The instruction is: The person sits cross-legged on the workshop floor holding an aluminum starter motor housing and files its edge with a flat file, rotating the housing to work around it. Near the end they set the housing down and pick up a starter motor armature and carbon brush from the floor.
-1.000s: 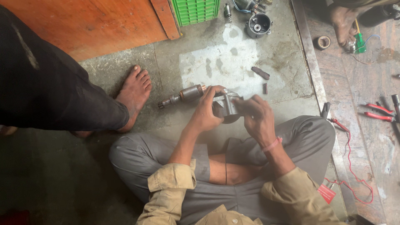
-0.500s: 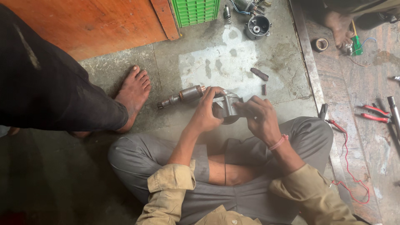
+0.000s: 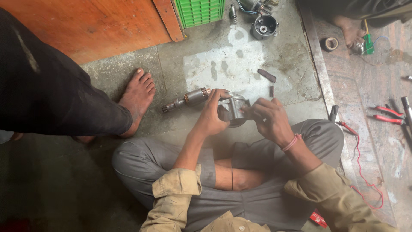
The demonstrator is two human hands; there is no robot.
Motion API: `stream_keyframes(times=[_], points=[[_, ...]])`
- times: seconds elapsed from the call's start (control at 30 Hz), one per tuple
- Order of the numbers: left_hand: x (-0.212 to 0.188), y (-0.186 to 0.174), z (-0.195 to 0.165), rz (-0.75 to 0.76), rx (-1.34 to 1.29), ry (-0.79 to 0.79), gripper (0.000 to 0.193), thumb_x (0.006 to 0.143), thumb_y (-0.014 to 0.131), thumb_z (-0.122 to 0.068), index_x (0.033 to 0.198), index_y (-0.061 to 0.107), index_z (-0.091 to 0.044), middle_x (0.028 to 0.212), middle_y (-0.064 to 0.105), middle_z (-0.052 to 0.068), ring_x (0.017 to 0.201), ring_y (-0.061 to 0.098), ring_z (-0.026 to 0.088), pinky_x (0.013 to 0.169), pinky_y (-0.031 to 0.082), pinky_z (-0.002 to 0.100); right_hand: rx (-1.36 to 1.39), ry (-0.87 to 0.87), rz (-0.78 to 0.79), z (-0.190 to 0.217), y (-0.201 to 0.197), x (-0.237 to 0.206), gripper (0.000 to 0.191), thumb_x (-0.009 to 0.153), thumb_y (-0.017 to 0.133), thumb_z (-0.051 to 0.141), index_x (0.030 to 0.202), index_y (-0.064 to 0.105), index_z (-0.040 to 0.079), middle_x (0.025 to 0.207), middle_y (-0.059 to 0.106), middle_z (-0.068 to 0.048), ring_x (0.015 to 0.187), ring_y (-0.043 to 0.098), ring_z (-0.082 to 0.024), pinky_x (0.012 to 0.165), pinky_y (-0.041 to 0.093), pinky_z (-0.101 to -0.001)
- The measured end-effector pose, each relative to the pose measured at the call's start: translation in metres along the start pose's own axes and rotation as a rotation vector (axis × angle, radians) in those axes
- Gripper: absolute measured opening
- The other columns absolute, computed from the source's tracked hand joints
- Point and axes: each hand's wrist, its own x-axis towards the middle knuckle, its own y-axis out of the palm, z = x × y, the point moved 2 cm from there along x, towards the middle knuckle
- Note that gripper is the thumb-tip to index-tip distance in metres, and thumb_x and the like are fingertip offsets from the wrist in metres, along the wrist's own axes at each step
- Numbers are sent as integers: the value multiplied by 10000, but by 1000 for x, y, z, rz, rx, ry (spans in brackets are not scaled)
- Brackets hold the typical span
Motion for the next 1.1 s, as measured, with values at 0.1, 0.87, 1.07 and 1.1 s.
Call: stream_keyframes(times=[0.1,0.87,1.07,1.1], points=[[-1,0,0,17,14,9,712,581,798,63,1210,496,-77,1320,537,154,1310,542,364,1040,483,433,-103,11,-40,-1,3,11,169,893,764,137,1053,789,186,785,584,-17,720,550,-230,693,357,-373],[0,-1,-2,-10,-6,66,704,573,815,54,1186,491,-67,1306,543,162,1298,547,373,1065,473,442,-28,29,-7,-11,8,6,282,847,740,87,1108,786,183,815,603,-4,756,576,-205,718,386,-355],[-1,-1,-1,12,8,18,694,590,811,43,1194,488,-70,1310,552,163,1284,560,374,1042,486,434,1,90,-60,-11,15,9,64,928,779,165,972,736,147,824,597,-17,744,534,-230,734,378,-376],[-2,-1,-1,3,7,25,691,590,807,48,1192,489,-70,1313,555,163,1294,557,375,1057,481,437,25,110,-54,-8,14,7,91,977,782,177,940,710,136,828,596,-10,748,528,-228,742,374,-377]])
